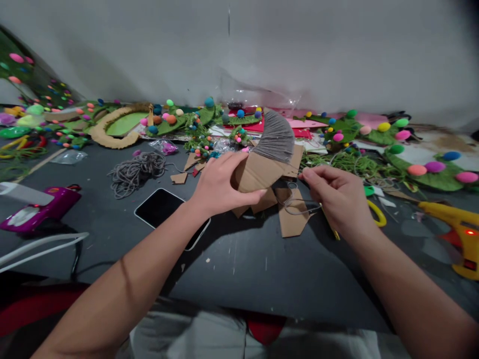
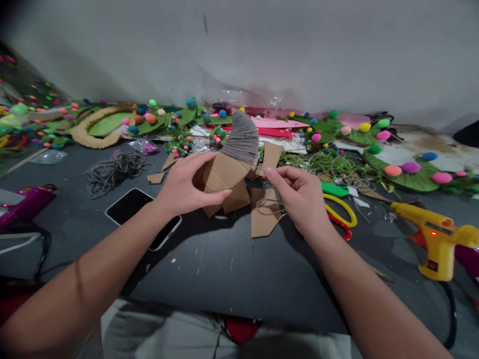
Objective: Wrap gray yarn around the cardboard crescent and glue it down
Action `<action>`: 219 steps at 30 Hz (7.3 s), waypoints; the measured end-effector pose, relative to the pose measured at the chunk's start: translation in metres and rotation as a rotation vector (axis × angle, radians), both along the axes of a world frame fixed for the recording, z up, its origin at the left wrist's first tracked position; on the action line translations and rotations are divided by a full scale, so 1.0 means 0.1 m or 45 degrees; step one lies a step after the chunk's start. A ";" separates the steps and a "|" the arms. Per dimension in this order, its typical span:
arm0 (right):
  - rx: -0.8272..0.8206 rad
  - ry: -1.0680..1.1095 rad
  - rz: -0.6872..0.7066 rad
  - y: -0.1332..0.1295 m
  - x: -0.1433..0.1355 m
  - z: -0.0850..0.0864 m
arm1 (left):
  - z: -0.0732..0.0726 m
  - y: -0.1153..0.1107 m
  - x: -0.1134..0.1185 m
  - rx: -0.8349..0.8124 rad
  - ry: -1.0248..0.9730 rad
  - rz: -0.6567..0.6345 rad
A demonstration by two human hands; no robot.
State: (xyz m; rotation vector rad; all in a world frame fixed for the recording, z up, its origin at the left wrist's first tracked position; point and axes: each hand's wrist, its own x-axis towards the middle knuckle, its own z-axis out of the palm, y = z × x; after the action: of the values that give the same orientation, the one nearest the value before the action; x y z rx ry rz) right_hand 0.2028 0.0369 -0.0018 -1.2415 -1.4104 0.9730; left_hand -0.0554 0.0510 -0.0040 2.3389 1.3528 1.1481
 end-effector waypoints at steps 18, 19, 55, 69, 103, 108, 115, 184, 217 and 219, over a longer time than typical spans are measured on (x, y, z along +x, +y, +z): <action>-0.307 0.583 0.446 -0.10 -0.32 -0.02 | -0.10 0.00 0.07 -0.769 -0.888 -0.826; -0.317 0.603 0.438 -0.10 -0.34 -0.02 | -0.12 -0.01 0.09 -0.778 -0.905 -0.826; -0.374 0.665 0.524 -0.03 -0.34 -0.15 | -0.02 -0.08 0.22 -1.518 -1.382 -0.493; -0.074 0.065 0.222 -0.03 -0.35 -0.03 | 0.18 -0.12 0.14 -1.508 -0.731 -0.757; -0.015 0.054 0.327 -0.02 -0.23 -0.02 | 0.06 -0.09 0.08 -0.282 -0.011 -0.142; 0.060 0.076 0.381 0.00 -0.17 -0.01 | 0.09 -0.10 0.08 -0.486 -0.330 -0.319; 0.138 0.016 0.218 -0.05 -0.22 0.03 | 0.08 -0.08 0.08 -0.658 -0.506 -0.418; 0.011 0.422 0.347 -0.09 -0.39 -0.07 | 0.05 -0.19 0.31 -0.867 -0.812 -0.488; 0.067 0.020 0.192 -0.03 -0.24 -0.01 | 0.13 -0.04 0.07 -1.664 -1.359 -0.656; 0.064 0.025 0.134 -0.01 -0.22 -0.02 | 0.09 0.02 0.04 -1.401 -1.512 -0.445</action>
State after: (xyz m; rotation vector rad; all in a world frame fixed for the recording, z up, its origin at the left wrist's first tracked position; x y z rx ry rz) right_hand 0.1805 0.0357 -0.0040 -1.1273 -1.4881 1.0122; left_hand -0.0518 0.0525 0.0052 0.7652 0.7031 0.9607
